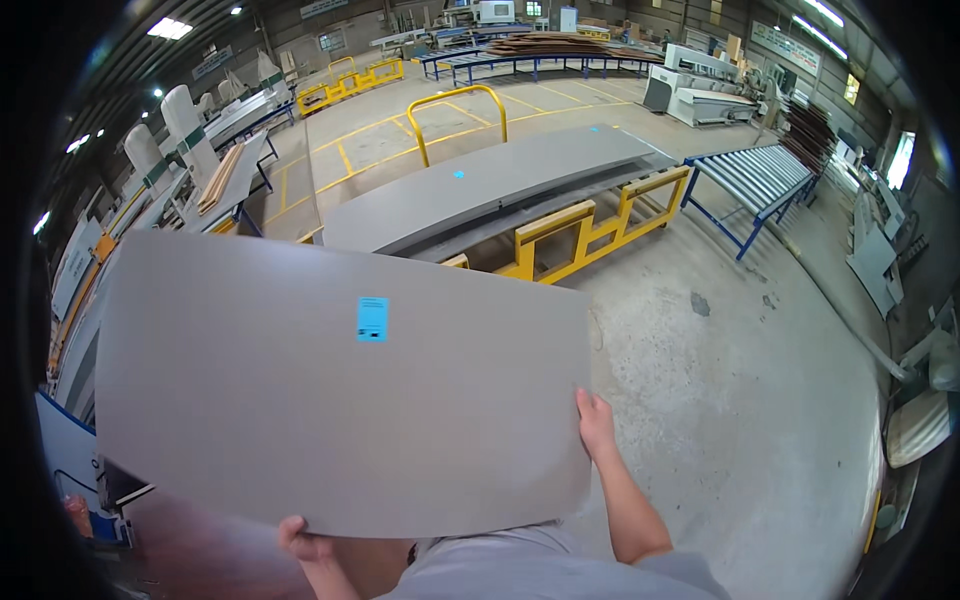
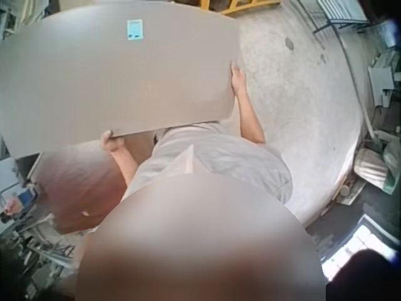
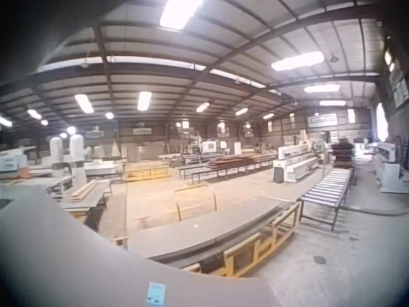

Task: Moving wood panels from a work table onto a mobile storage rack.

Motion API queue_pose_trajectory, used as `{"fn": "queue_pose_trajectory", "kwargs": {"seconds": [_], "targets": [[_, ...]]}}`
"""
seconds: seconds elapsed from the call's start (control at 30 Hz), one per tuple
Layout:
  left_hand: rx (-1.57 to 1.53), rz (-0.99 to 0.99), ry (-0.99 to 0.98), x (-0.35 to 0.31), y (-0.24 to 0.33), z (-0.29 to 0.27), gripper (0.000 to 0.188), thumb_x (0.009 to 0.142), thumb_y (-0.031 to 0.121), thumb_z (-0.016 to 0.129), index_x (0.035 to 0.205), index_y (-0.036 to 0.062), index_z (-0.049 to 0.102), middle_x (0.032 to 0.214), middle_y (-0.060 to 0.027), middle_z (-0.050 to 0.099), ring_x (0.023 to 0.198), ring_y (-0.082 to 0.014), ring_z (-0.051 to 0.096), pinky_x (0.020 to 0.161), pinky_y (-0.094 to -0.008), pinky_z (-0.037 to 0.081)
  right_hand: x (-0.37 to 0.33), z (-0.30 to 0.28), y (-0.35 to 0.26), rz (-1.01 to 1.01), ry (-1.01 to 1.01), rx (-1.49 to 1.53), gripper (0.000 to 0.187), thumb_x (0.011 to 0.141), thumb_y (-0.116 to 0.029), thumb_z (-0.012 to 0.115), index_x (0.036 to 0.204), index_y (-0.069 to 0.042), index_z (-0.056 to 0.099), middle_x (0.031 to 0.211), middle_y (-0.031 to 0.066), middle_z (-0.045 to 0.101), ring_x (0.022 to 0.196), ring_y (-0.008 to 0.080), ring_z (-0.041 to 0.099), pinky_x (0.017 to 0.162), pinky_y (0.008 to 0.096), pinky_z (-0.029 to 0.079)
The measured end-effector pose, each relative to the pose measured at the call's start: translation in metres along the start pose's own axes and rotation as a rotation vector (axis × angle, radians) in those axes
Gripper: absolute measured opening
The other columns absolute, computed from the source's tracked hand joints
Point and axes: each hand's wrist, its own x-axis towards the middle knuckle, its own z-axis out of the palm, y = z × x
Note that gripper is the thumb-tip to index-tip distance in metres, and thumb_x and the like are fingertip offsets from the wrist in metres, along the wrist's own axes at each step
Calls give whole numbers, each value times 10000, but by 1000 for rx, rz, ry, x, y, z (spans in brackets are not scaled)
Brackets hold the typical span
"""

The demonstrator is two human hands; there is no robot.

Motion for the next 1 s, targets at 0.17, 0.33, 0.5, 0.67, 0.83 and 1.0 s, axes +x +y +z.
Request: {"fn": "queue_pose_trajectory", "kwargs": {"seconds": [0.17,0.33,0.5,0.67,0.83,1.0], "targets": [[-1,-26,-83,102,-94,73,645,661,66,535,1290,-56,465,1249,-168,565,1179,-341,531,1015,-462,452,85,-65,14,4,55,50,463,960,-367,558,991,89,623,879,104,667,836,137,574,747,313,475],[-53,-257,138,186,-188,90,677,633,9,519,1305,-38,453,1262,-166,559,1188,-356,523,1074,-487,378,175,-118,-8,117,136,-310,486,930,-382,600,940,105,594,860,113,638,805,173,543,747,352,464],[-123,-407,152,272,-253,117,646,651,5,498,1293,-47,460,1254,-178,563,1185,-360,524,1067,-487,378,265,-131,0,108,188,-416,514,935,-403,586,893,110,589,838,111,618,819,175,522,750,361,450],[-214,-521,146,369,-303,116,604,683,21,510,1277,-79,461,1245,-205,564,1164,-364,536,1026,-492,404,367,-112,-5,158,185,-615,521,946,-409,566,902,108,620,837,99,628,817,179,534,757,347,455],[-237,-506,222,494,-358,107,633,675,47,527,1297,-45,456,1247,-182,570,1157,-353,551,1017,-495,414,511,-68,-12,48,112,-562,557,938,-426,571,878,127,571,837,164,621,778,222,536,732,364,460],[-346,-529,241,610,-388,109,634,682,55,538,1300,-56,453,1255,-178,569,1169,-343,548,1026,-491,403,648,20,-82,98,57,-437,481,945,-380,581,893,99,591,836,101,626,745,169,527,692,329,460]]}}
